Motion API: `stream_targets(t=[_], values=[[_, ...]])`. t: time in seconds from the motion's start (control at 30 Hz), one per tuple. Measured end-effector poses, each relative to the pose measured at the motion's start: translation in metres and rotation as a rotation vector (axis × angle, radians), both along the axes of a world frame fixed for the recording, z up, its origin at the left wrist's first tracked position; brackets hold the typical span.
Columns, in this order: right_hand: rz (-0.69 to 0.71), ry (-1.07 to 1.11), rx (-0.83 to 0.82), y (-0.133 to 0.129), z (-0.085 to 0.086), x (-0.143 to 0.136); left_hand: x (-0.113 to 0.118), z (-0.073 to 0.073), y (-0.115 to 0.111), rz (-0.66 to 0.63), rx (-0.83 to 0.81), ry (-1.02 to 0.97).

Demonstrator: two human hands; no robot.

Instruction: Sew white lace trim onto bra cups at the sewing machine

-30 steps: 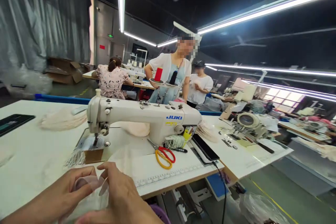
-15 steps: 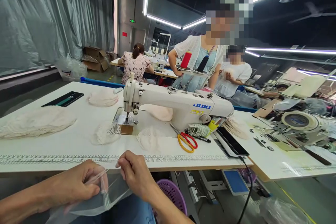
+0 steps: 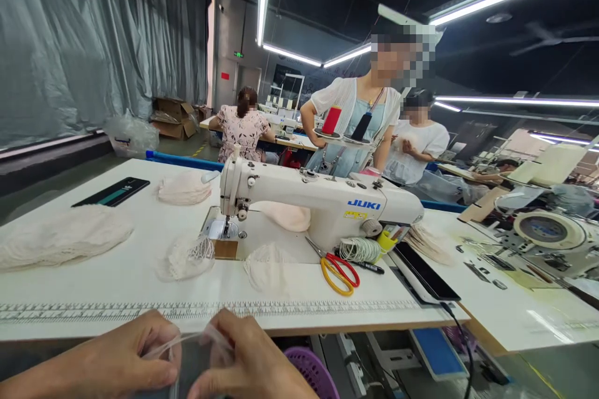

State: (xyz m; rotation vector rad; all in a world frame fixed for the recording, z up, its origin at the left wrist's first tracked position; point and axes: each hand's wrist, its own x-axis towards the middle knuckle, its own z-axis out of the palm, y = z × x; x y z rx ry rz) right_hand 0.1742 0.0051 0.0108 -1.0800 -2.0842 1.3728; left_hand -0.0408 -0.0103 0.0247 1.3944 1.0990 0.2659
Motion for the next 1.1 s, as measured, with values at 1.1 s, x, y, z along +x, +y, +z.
stream_targets(t=[1.1], values=[[0.006, -0.162, 1.246, 0.112, -0.032, -0.062, -0.102, -0.044, 0.13, -0.158, 1.874, 0.392]])
